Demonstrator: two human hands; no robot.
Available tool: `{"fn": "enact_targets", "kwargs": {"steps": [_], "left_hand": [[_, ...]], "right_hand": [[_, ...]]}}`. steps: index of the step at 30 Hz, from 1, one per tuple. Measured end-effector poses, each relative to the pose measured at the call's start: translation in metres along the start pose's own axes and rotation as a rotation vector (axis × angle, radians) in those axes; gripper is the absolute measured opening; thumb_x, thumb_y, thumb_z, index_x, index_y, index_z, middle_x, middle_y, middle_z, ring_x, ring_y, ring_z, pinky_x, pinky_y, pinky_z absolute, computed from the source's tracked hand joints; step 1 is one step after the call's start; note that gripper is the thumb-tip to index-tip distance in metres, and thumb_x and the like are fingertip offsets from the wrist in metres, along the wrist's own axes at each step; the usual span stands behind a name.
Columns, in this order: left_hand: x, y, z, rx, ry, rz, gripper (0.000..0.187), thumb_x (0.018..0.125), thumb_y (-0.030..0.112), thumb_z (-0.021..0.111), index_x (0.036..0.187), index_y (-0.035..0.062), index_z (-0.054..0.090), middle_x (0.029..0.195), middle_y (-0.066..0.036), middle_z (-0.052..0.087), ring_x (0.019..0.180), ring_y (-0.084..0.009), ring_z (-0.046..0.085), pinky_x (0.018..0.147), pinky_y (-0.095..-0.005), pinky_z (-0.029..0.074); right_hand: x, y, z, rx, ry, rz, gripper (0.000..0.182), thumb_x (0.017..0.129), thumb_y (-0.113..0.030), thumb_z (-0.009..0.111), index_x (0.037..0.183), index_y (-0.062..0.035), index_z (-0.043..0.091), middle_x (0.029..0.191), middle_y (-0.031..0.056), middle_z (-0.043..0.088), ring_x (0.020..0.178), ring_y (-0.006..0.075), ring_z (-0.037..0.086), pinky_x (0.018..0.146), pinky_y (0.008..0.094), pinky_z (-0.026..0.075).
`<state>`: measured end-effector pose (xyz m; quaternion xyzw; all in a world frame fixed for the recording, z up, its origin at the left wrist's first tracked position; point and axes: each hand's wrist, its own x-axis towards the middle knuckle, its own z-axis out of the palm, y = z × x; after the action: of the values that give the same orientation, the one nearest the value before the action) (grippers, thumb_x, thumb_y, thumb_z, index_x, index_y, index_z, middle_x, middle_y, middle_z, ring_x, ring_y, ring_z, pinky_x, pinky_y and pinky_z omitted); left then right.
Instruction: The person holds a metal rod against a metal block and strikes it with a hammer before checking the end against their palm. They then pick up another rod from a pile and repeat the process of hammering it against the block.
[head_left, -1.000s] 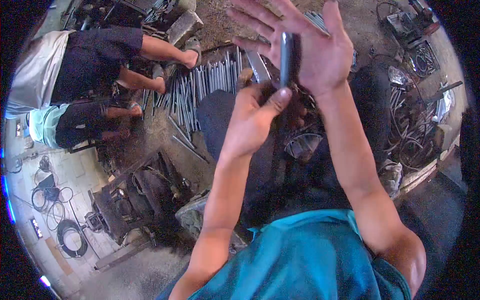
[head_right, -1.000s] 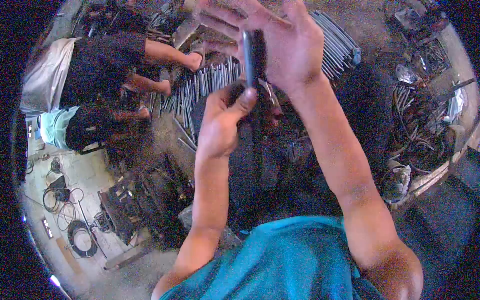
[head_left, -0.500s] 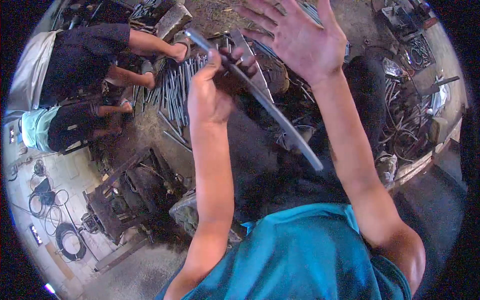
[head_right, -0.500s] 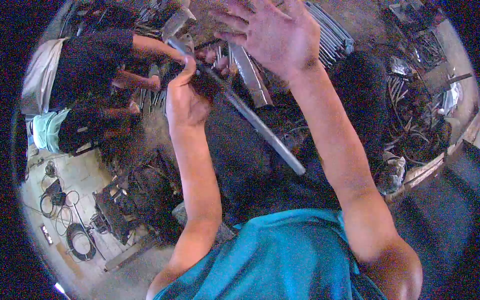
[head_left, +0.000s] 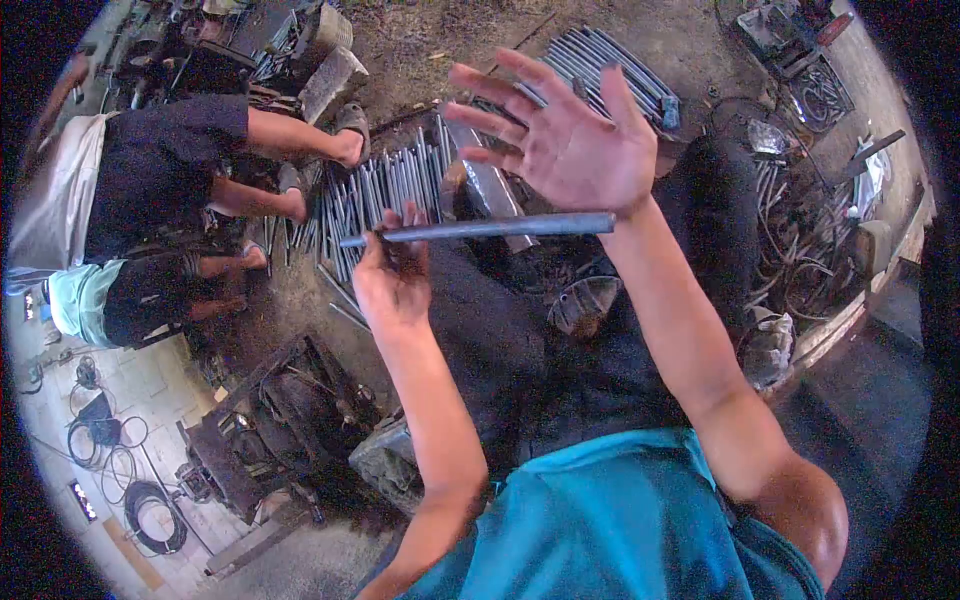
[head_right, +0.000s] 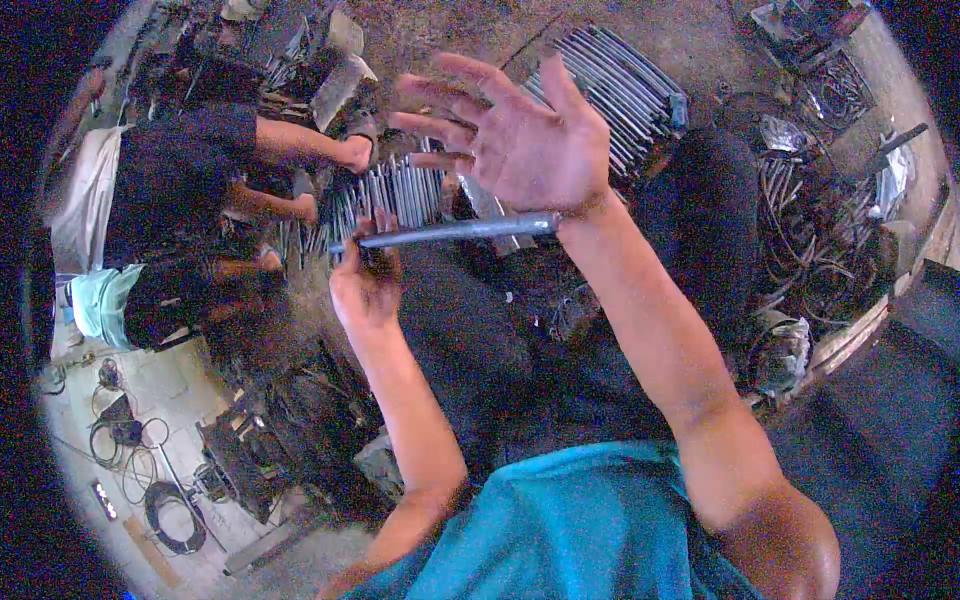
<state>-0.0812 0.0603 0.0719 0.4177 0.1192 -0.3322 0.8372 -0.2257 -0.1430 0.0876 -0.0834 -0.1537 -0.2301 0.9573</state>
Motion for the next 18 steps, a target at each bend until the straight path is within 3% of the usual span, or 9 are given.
{"fn": "enact_targets", "kwargs": {"steps": [10,14,16,18], "left_hand": [[-0.024,-0.003,-0.004,-0.218,0.073,-0.034,0.029,0.099,0.021,0.048,0.106,-0.007,0.052,0.107,-0.018,0.06,0.116,-0.034,0.054,0.103,-0.0474,0.047],[-0.073,-0.003,0.008,-0.258,0.003,-0.103,0.027,0.099,0.018,0.049,0.105,-0.008,0.053,0.11,-0.018,0.06,0.118,-0.0326,0.054,0.104,-0.0479,0.046],[-0.091,-0.009,0.01,-0.228,0.135,-0.072,0.025,0.098,0.015,0.05,0.103,-0.009,0.054,0.114,-0.019,0.059,0.121,-0.033,0.051,0.105,-0.0459,0.045],[-0.11,-0.013,0.006,-0.217,0.083,-0.082,0.024,0.098,0.013,0.05,0.105,-0.0102,0.053,0.118,-0.02,0.057,0.123,-0.0333,0.05,0.106,-0.0444,0.044]], "right_hand": [[0.0,-0.004,0.027,0.094,0.062,-0.057,0.077,0.093,-0.061,0.032,0.145,-0.005,0.03,0.151,0.0239,0.025,0.137,0.0424,0.028,0.109,0.0528,0.031],[0.003,-0.013,0.06,0.132,-0.022,-0.172,0.076,0.093,-0.061,0.032,0.146,-0.006,0.029,0.153,0.0223,0.022,0.139,0.0425,0.025,0.11,0.0552,0.027],[0.007,-0.018,0.067,0.062,-0.14,-0.239,0.076,0.093,-0.061,0.032,0.147,-0.0076,0.028,0.154,0.0206,0.019,0.14,0.0424,0.023,0.11,0.056,0.025],[0.01,-0.021,0.074,0.04,-0.151,-0.272,0.076,0.094,-0.061,0.031,0.147,-0.0078,0.028,0.154,0.0205,0.019,0.14,0.0422,0.023,0.11,0.056,0.025]]}}
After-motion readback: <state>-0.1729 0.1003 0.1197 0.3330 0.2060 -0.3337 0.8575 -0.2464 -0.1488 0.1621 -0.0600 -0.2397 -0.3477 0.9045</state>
